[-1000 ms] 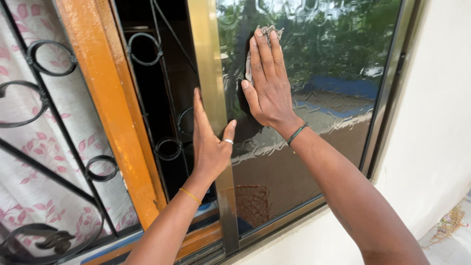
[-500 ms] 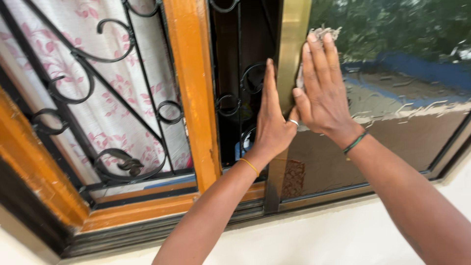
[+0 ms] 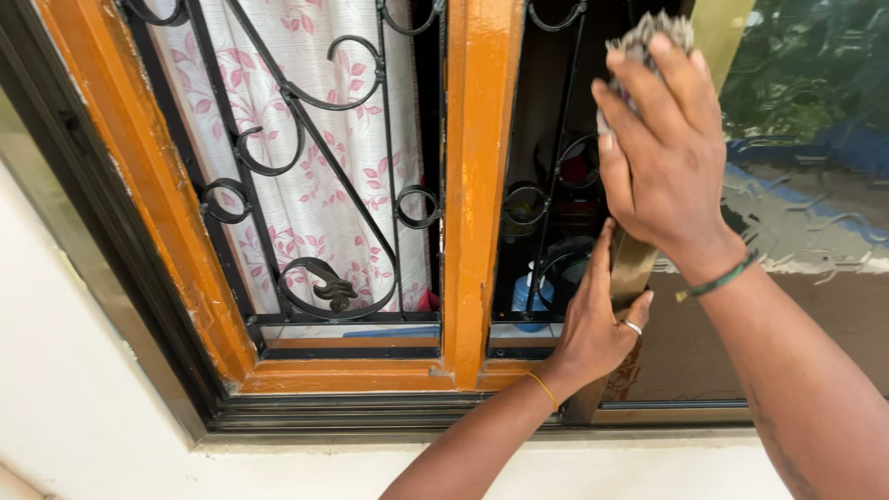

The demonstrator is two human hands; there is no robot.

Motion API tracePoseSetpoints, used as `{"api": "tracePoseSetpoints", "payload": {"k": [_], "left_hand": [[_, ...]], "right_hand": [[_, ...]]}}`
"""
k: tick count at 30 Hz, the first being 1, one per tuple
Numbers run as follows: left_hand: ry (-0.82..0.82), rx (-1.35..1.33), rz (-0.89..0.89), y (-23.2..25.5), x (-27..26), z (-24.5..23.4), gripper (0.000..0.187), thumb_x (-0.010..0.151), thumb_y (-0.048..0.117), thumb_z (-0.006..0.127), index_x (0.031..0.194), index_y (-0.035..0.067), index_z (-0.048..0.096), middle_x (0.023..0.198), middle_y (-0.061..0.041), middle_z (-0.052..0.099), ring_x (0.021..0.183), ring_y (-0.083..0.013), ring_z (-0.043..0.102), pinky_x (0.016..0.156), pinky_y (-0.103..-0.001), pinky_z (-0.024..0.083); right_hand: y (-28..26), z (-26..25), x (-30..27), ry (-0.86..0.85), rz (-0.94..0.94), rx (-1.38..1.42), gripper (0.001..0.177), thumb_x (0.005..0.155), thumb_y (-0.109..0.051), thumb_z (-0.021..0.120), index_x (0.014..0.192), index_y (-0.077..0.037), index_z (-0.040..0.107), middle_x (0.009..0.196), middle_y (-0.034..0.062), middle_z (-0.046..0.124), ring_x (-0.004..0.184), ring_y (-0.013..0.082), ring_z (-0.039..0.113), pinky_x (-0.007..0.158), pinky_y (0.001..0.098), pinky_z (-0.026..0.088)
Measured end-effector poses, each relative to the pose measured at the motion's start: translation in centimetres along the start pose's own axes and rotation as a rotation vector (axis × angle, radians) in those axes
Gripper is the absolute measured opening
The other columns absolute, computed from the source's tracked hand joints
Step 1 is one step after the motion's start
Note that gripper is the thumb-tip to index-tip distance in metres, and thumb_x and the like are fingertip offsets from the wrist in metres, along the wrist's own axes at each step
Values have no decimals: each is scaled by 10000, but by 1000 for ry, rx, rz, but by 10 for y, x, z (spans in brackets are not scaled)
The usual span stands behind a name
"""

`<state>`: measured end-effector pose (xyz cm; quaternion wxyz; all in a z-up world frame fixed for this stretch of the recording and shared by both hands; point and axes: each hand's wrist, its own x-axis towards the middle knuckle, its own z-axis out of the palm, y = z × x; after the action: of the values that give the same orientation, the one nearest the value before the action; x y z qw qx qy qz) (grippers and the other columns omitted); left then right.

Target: The person wipes the glass pane of a window with a cloth, then cleans the window frame and the metal security grille. The person uses a cloth to wipe the surfaces.

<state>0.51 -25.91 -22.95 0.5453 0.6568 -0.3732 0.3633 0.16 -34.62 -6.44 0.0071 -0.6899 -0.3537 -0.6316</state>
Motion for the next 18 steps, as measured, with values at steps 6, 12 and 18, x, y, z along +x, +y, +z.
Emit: {"api": "tracePoseSetpoints", "payload": {"k": [6, 12, 18], "left_hand": [[-39, 23, -36, -18, -24, 3, 860, 924, 27, 697, 1628, -23, 206, 1550, -325, 449, 1420, -494, 506, 1155, -477, 479], [-126, 65, -131, -27, -65, -3, 955, 829, -59, 689, 1621, -69, 156, 1522, -358, 420, 1381, -513, 495, 1091, -486, 488], [-114, -117, -365, -27, -86, -7, 742, 973, 37, 688, 1578, -34, 263, 1578, -278, 455, 1389, -379, 557, 1084, -399, 524]], "right_hand": [[-24, 15, -72, -101, -1, 73, 393, 958, -96, 628, 1335, -16, 704, 1462, 125, 592, 1476, 340, 432, 1271, 556, 312], [-55, 29, -143, -141, 30, 176, 388, 899, -49, 663, 1284, -48, 710, 1396, 83, 640, 1402, 291, 503, 1221, 516, 358], [-37, 27, -128, -57, 34, 113, 385, 897, 10, 717, 1272, -71, 734, 1425, 112, 626, 1405, 332, 526, 1213, 539, 397]]}}
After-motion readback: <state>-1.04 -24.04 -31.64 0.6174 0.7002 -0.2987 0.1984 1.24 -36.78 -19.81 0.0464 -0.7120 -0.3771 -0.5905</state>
